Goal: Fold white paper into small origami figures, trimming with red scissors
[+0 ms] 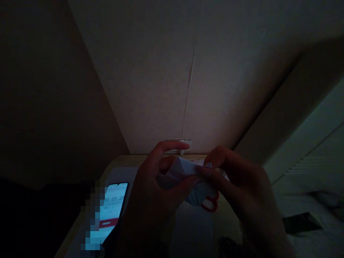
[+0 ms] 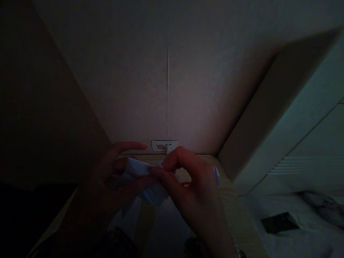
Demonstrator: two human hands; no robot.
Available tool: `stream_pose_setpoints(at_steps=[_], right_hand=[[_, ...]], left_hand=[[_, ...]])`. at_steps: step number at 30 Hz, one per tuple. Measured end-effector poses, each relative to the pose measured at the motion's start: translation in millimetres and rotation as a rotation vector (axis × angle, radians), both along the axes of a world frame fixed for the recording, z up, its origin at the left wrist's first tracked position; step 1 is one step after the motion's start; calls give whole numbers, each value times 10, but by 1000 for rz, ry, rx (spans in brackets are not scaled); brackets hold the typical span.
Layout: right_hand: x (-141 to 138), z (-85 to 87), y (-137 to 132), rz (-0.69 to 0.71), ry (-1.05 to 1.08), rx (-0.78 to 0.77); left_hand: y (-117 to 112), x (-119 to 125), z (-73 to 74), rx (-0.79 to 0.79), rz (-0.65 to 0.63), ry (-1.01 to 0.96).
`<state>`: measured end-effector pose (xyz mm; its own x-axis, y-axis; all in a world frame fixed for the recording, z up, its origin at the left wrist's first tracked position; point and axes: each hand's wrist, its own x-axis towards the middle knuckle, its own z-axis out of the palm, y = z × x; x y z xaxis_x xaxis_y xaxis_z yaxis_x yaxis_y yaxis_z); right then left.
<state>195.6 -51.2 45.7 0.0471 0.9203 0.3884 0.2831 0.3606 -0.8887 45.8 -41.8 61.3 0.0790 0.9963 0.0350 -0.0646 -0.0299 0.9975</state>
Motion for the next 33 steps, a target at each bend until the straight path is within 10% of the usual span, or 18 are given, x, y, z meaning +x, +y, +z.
stream_pose_setpoints(at_steps=[17, 33], right_hand=[[33, -9, 26, 101, 79, -82], [-17, -23, 62, 2, 167, 79]], left_hand=[[61, -27, -39, 117, 221, -44], [64, -53, -94, -80, -138, -149]])
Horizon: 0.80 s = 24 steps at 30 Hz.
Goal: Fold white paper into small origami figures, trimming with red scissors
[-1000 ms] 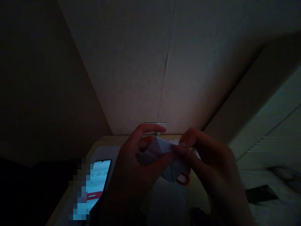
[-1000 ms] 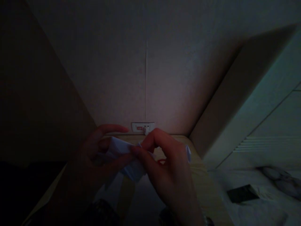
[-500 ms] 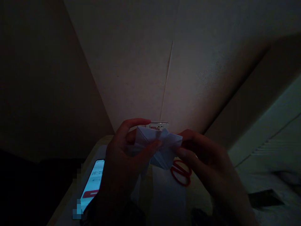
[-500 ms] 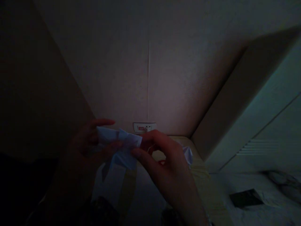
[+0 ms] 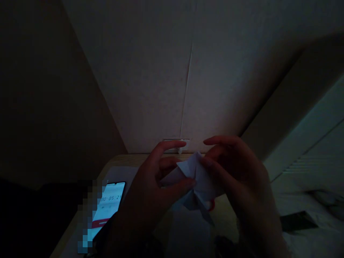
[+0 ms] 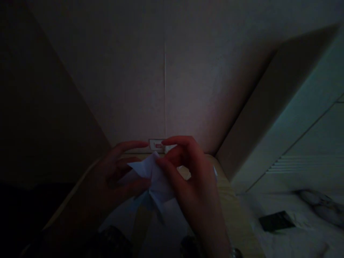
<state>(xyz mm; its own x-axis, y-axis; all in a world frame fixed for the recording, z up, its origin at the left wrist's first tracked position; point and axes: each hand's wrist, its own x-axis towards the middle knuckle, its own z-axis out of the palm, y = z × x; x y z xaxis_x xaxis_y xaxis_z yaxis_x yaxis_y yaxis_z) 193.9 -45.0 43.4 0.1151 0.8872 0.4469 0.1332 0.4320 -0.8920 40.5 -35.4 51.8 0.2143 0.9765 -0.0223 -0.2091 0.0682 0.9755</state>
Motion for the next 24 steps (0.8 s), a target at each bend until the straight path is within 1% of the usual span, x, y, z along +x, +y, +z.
stream_pose_setpoints(at_steps=[3, 9, 11, 14, 18, 21, 24], right_hand=[[-15, -23, 3, -32, -7, 18], [-35, -35, 7, -65, -74, 52], [-28, -26, 3, -62, -83, 57], [8, -21, 3, -32, -135, 43], [81, -21, 24, 46, -219, 8], [115, -19, 45, 69, -216, -1], [115, -23, 58, 89, -179, -7]], left_hand=[[-7, -3, 19, -35, -29, 21], [-33, 4, 82, -31, 30, 172], [-40, 15, 91, -34, 36, 188], [-39, 30, 76, -27, 58, 175], [-27, 39, 44, 14, 87, 176], [-23, 41, 41, 29, 99, 247], [-21, 40, 39, 26, 99, 263]])
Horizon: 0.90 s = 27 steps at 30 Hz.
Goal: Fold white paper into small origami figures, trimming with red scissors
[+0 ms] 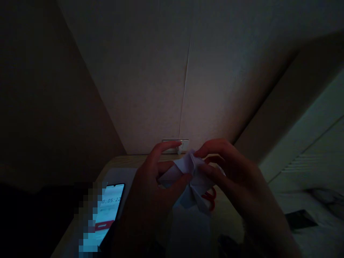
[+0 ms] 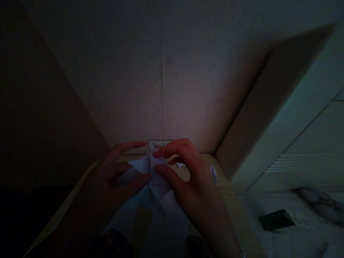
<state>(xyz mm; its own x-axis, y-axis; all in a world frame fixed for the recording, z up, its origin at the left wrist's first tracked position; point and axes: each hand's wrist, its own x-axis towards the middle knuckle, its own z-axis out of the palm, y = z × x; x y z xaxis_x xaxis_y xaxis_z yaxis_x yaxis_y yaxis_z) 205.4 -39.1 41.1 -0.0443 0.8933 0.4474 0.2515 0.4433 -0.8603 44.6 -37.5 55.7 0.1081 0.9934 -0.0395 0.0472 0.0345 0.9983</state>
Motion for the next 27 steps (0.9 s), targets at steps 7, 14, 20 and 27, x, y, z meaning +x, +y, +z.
stream_pose_setpoints(at_steps=[7, 14, 20, 27], right_hand=[[4, -8, -10, 53, 35, -73], [45, 43, -18, 84, -109, -49], [7, 0, -24, -1, 47, -47], [-33, 47, -48, 32, 127, -74]], left_hand=[[15, -12, -16, 63, -31, 70], [27, -23, -50, 37, -32, 32], [18, -17, -46, -7, -22, -120], [20, -18, -22, -45, -88, -176]])
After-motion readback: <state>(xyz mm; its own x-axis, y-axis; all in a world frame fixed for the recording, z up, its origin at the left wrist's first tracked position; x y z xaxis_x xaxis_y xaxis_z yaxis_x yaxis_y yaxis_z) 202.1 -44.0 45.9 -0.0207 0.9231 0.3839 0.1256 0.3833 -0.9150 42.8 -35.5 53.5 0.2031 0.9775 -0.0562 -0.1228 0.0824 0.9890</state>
